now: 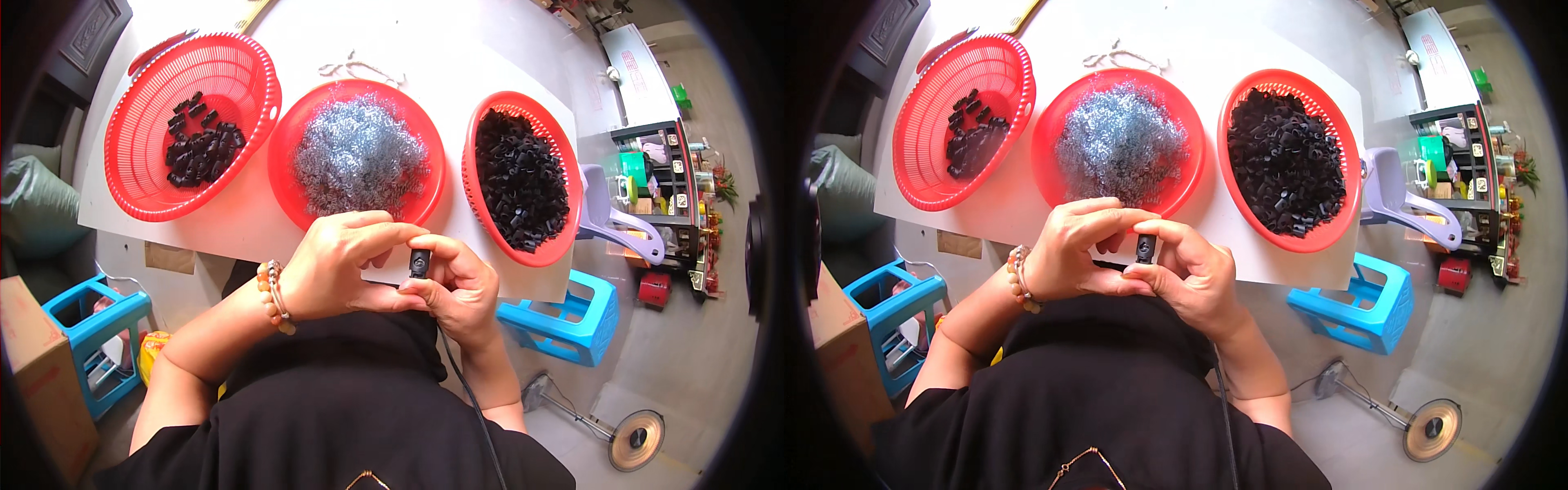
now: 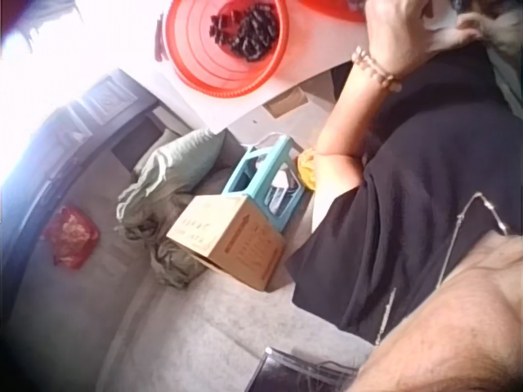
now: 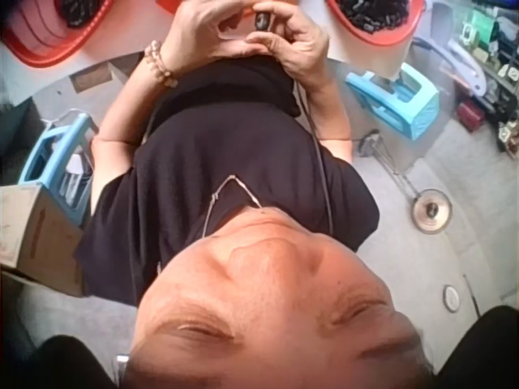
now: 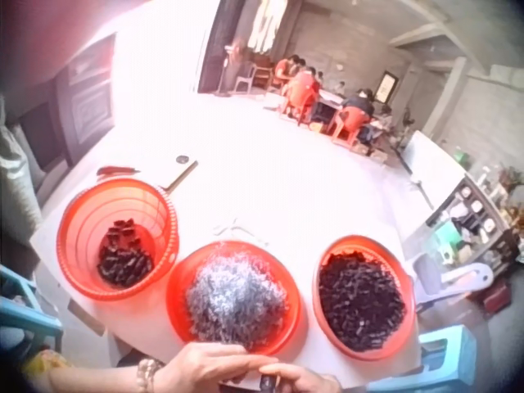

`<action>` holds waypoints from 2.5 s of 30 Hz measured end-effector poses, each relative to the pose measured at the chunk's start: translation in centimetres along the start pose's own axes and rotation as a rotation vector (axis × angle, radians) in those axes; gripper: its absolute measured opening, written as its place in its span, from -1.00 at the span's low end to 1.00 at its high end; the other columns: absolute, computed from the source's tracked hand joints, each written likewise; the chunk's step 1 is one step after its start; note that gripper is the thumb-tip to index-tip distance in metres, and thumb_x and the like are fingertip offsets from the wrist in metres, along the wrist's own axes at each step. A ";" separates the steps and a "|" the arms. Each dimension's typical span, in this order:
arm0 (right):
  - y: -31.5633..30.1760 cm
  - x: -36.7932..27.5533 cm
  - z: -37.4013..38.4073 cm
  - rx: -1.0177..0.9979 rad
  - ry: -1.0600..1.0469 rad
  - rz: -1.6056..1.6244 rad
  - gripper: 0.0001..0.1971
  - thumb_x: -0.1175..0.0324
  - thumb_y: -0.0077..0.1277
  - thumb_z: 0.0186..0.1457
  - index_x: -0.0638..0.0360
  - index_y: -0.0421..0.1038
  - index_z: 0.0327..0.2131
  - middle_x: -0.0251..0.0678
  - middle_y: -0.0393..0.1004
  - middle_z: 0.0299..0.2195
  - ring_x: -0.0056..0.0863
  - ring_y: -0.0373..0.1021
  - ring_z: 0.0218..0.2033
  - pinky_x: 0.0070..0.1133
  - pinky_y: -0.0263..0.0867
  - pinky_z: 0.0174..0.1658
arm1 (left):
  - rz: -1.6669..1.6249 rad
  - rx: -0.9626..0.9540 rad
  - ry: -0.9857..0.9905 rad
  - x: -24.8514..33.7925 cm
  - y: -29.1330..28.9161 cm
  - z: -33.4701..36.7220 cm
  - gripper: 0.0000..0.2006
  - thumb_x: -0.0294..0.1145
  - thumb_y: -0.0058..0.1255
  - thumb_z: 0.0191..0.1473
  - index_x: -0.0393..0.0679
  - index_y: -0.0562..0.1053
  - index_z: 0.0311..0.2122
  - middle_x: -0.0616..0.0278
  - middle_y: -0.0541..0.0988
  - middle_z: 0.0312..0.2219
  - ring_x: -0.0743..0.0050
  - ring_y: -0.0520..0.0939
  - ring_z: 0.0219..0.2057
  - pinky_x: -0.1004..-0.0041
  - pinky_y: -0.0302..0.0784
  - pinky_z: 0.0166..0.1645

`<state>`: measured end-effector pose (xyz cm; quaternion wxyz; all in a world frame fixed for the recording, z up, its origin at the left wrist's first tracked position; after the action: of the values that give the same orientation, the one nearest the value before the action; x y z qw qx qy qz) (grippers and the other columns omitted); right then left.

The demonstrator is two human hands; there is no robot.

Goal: Assembling small black plastic components by hand by inserting smaller silver mesh parts into them.

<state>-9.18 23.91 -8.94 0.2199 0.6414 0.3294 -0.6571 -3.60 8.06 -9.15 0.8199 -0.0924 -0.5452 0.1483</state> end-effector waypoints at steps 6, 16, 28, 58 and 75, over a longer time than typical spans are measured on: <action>-0.3 -0.2 0.6 -0.004 -0.113 -0.129 -0.70 0.50 0.15 -0.02 0.30 0.40 -0.17 -0.53 0.24 -0.75 -0.90 0.10 -0.68 -0.79 0.06 -0.59 | 0.030 -0.070 -0.004 -0.4 0.1 0.3 -0.52 -0.26 0.35 -0.30 -0.20 0.48 -0.20 0.27 0.45 -0.55 0.55 0.45 -0.61 0.55 0.44 -0.51; -0.7 1.6 1.7 0.073 -0.185 -0.010 -0.66 0.45 0.16 -0.04 0.18 0.39 -0.12 -0.40 0.26 -0.73 -0.74 0.17 -0.70 -0.66 0.14 -0.60 | -0.119 -0.104 -0.206 -1.3 1.3 1.1 -0.48 -0.34 0.33 -0.27 -0.24 0.44 -0.13 0.31 0.40 -0.55 0.60 0.44 -0.56 0.58 0.40 -0.45; -1.9 0.2 1.1 0.189 -0.379 -0.285 -0.42 0.31 0.26 -0.14 0.25 0.33 0.00 -0.36 0.35 -0.68 -0.59 0.32 -0.69 -0.61 0.27 -0.56 | -0.573 0.173 -0.572 -1.3 0.4 2.0 -0.62 -0.65 -0.04 0.04 -0.29 0.34 0.02 0.26 0.52 -0.35 0.66 0.53 -0.34 0.65 0.46 -0.24; -17.4 0.6 -0.4 0.263 0.147 -1.037 -0.84 0.40 0.11 -0.14 0.24 0.53 -0.42 -0.27 0.42 -0.49 -0.47 0.38 -0.52 -0.54 0.30 -0.40 | 0.730 0.606 -0.241 -4.6 -15.1 -3.9 -0.84 -0.48 -0.04 0.12 -0.21 0.51 -0.20 0.30 0.55 -0.35 0.63 0.52 -0.38 0.61 0.48 -0.30; -2.1 -1.0 0.4 -0.127 -0.321 -0.619 -0.79 0.49 0.16 -0.13 0.15 0.50 -0.31 -0.31 0.43 -0.44 -0.44 0.42 -0.54 -0.56 0.35 -0.48 | -1.090 -0.247 -0.914 -2.7 3.6 -2.3 -0.72 -0.23 -0.17 0.22 -0.17 0.33 -0.06 0.34 0.50 -0.45 0.71 0.50 -0.47 0.63 0.47 -0.35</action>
<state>-10.86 24.89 -7.66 0.0990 0.3848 0.5095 -0.7632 -2.93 10.56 -13.51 0.4509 0.1720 -0.8151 -0.3205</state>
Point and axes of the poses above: each hand's wrist, its own z-axis towards the middle knuckle, its own y-axis out of the palm, x = y × z, the point moved 3 cm from there along z, towards the middle knuckle
